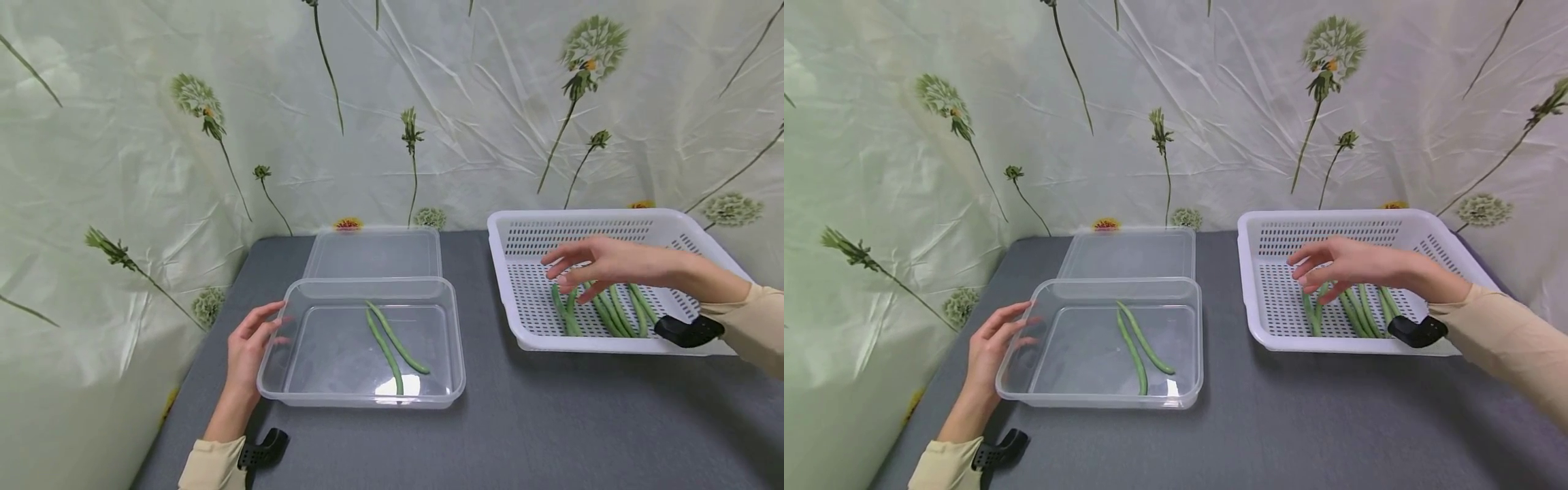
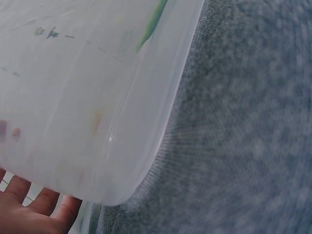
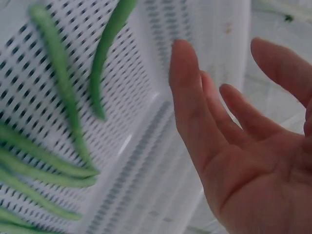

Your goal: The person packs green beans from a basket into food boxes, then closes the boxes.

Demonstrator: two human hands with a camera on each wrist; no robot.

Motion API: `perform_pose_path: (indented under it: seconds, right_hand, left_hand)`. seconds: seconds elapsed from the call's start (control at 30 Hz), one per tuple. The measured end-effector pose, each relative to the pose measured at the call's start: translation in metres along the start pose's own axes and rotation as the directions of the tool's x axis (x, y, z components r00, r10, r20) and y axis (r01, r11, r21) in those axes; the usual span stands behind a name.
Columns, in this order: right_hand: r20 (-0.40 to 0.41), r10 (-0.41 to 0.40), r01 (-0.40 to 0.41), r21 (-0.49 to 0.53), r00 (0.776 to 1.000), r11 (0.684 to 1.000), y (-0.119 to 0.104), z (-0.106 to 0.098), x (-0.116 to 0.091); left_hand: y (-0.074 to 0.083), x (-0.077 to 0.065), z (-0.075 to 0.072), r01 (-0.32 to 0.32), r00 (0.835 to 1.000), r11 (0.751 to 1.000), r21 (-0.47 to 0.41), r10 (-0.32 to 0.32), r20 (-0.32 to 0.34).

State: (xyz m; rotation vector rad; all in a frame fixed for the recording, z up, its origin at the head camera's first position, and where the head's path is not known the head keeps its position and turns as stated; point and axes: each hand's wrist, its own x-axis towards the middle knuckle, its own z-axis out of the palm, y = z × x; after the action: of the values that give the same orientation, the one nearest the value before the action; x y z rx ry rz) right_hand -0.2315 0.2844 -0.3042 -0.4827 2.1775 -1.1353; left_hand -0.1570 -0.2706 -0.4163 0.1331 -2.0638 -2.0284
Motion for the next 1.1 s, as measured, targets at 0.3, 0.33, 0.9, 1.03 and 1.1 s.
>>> perform_pose_path:
  seconds: [0.3,0.33,0.9,1.03,1.1]
  right_hand:
    - [0.154,0.18,-0.204,0.165,0.972,0.965,0.034,-0.023,0.011]
    - [0.164,0.195,-0.224,0.185,0.967,0.957,0.037,-0.024,0.012]
    - [0.313,0.32,-0.423,0.355,0.894,0.834,0.064,-0.016,0.027]
    - [0.286,0.35,-0.429,0.291,0.892,0.855,0.059,-0.011,0.03]
    - [0.266,0.372,-0.438,0.264,0.889,0.859,0.057,-0.008,0.031]
  left_hand:
    - [-0.002,0.001,0.0,-0.002,1.0,1.0,0.009,0.002,0.0]
    - [-0.001,0.001,0.0,-0.002,1.0,1.0,0.003,0.002,0.005]
    - [-0.004,-0.003,0.0,-0.004,1.0,1.0,0.02,0.003,0.017]
    - [-0.003,-0.002,-0.001,-0.019,1.0,1.0,0.025,0.019,0.01]
    - [-0.002,-0.002,-0.001,-0.02,1.0,0.999,0.032,0.02,0.011]
